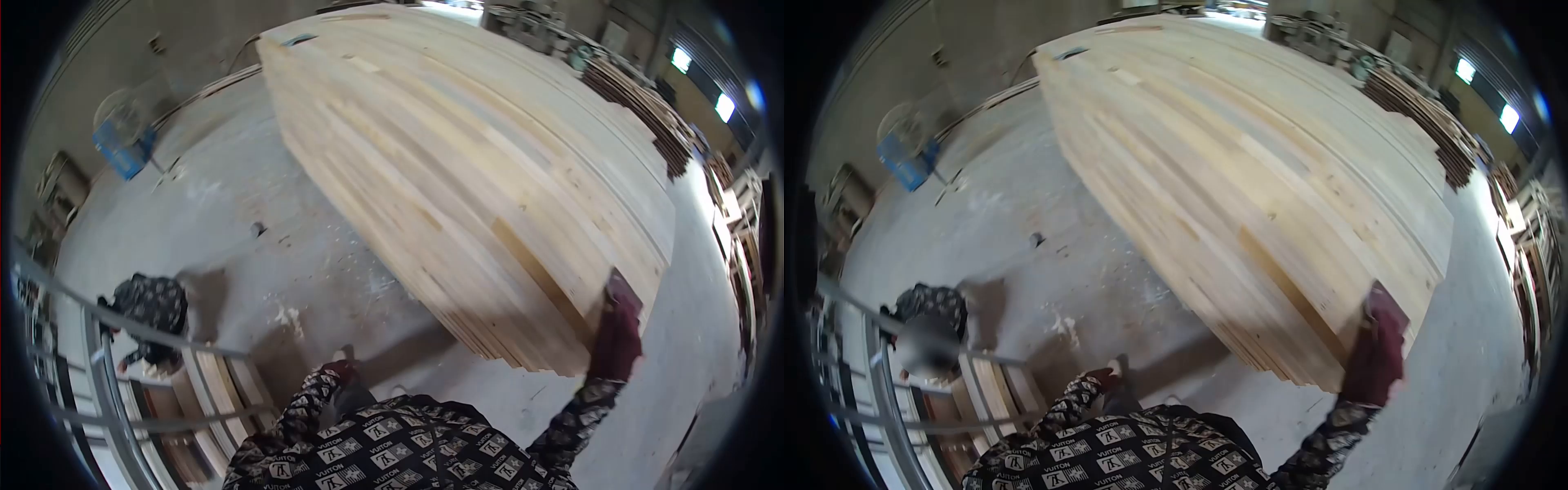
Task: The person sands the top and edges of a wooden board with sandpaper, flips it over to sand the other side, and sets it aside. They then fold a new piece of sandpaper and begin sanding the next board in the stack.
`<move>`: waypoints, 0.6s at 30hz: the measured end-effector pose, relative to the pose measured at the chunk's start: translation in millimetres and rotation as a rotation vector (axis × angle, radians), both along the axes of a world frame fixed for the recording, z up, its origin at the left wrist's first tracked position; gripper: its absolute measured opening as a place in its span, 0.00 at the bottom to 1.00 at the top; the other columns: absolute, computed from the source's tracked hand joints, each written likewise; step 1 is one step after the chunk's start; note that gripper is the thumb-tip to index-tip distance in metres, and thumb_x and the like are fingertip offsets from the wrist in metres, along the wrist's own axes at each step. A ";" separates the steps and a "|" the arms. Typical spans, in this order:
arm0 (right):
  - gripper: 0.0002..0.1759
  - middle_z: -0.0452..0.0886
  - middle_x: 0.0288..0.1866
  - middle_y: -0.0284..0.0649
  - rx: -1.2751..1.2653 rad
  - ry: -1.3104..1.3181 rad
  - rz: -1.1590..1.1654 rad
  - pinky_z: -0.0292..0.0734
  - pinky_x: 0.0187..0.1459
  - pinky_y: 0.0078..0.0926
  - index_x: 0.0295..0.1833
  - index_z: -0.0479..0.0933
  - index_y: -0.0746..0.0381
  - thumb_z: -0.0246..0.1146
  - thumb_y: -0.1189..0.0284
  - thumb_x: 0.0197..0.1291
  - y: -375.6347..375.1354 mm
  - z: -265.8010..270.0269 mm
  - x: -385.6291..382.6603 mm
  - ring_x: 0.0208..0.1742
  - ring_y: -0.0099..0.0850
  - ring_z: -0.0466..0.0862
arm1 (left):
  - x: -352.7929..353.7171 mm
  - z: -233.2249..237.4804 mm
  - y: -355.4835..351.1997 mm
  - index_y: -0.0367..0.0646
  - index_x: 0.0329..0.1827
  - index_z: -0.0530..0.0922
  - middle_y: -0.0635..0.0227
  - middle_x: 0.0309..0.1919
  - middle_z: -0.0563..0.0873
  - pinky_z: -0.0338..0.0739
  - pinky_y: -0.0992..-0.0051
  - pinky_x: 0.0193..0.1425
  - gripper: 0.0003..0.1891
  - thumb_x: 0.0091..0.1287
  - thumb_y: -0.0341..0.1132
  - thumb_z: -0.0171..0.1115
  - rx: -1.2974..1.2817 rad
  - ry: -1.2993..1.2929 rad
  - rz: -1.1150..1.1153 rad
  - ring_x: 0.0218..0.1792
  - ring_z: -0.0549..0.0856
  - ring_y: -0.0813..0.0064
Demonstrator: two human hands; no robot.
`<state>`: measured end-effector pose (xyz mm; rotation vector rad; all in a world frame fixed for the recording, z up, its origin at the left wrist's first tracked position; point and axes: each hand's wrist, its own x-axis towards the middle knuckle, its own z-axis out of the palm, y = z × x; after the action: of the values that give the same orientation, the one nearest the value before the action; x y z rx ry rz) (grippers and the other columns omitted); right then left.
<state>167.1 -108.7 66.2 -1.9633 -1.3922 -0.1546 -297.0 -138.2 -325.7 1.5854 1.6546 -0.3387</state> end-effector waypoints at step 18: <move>0.25 0.78 0.52 0.45 0.002 0.133 0.559 0.69 0.59 0.36 0.56 0.71 0.62 0.65 0.68 0.52 199.1 13.1 -190.6 0.57 0.42 0.76 | 131.6 399.5 320.8 0.37 0.63 0.65 0.50 0.55 0.72 0.72 0.58 0.53 0.36 0.46 0.31 0.67 1.315 -0.958 -1.002 0.48 0.76 0.49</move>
<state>-23.5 90.4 79.3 -1.4813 -1.7835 0.2282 -165.3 182.6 73.8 2.7425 0.0610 1.1166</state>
